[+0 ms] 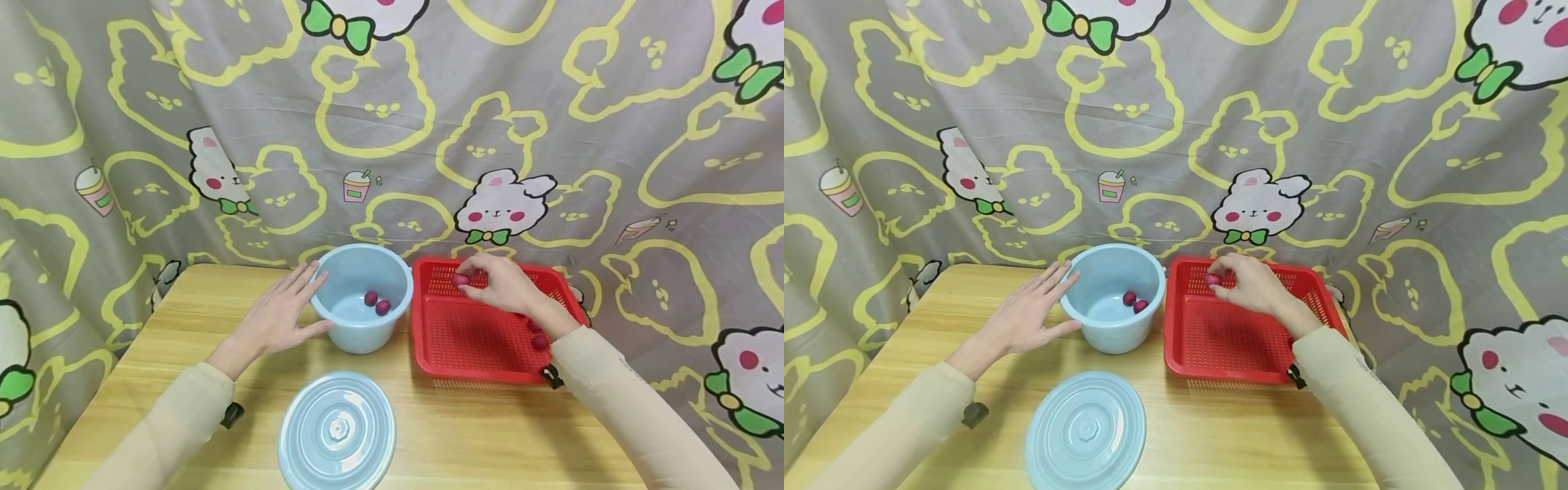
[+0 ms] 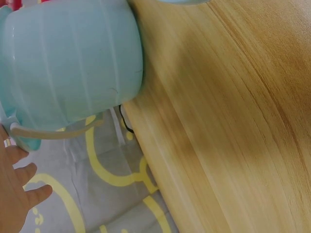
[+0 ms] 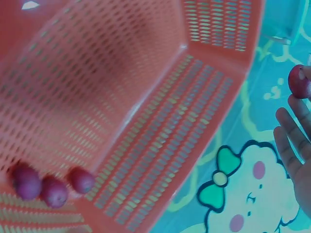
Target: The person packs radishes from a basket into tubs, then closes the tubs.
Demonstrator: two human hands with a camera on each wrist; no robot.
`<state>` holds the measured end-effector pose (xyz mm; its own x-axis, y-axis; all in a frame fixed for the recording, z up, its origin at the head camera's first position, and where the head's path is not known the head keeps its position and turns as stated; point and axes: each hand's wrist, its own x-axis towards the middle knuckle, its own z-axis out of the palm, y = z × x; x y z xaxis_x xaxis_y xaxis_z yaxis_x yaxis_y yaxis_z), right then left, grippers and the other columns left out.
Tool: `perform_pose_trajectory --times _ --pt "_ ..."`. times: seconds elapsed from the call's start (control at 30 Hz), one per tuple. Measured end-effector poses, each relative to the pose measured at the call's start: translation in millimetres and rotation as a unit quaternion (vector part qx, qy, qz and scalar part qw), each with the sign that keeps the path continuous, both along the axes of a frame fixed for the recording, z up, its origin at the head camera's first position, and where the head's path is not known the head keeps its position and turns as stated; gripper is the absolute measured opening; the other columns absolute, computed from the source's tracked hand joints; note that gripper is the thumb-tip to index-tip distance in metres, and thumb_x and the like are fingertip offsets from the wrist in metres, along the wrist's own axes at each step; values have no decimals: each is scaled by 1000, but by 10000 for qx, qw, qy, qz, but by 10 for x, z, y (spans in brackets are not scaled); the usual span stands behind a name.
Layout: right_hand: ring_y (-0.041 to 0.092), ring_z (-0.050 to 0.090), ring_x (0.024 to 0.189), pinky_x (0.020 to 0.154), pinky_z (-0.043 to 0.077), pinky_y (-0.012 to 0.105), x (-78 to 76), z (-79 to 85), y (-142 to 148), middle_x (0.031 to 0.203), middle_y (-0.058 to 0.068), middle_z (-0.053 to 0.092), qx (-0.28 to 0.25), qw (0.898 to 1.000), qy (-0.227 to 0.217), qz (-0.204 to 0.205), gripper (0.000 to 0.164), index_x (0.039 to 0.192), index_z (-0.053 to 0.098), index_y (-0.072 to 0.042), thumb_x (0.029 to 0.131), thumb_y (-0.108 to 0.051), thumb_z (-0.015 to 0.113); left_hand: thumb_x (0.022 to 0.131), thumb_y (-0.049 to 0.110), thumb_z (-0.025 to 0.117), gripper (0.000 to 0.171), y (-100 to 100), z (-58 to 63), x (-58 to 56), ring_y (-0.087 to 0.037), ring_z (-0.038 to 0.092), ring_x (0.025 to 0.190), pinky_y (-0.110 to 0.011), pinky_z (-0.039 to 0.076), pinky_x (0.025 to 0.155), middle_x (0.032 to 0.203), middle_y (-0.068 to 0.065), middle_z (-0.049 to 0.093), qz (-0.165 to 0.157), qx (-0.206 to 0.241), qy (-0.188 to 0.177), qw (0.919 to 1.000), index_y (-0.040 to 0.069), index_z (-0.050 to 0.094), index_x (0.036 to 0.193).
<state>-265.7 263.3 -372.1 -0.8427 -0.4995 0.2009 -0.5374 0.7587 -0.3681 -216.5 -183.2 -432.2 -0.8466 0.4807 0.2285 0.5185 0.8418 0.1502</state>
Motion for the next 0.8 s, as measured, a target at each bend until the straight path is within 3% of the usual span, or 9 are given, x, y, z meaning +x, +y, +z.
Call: perform_pose_trajectory --times 0.23,0.6,0.8 --pt "15 72 97 90 61 41 -23 131 -193 103 -3 77 -365 9979 414 342 23 111 74 -18 91 -24 84 96 70 59 97 1 15 3 -40 21 165 -61 29 130 178 -14 17 0 -44 -48 10000 12 30 168" --pt "19 72 106 99 62 48 7 273 -605 111 1 77 -614 9961 141 612 26 117 74 -15 92 -21 80 97 70 58 96 8 16 -2 -41 23 164 -61 29 131 178 -15 18 -42 -67 -8 10000 13 29 168" --pt "17 71 108 94 62 41 -19 274 -870 114 -1 77 -401 9958 40 822 30 121 74 -17 92 -23 81 97 70 59 96 1 10 0 -41 24 164 -61 30 130 178 -15 19 -57 -60 42 10000 12 30 168"
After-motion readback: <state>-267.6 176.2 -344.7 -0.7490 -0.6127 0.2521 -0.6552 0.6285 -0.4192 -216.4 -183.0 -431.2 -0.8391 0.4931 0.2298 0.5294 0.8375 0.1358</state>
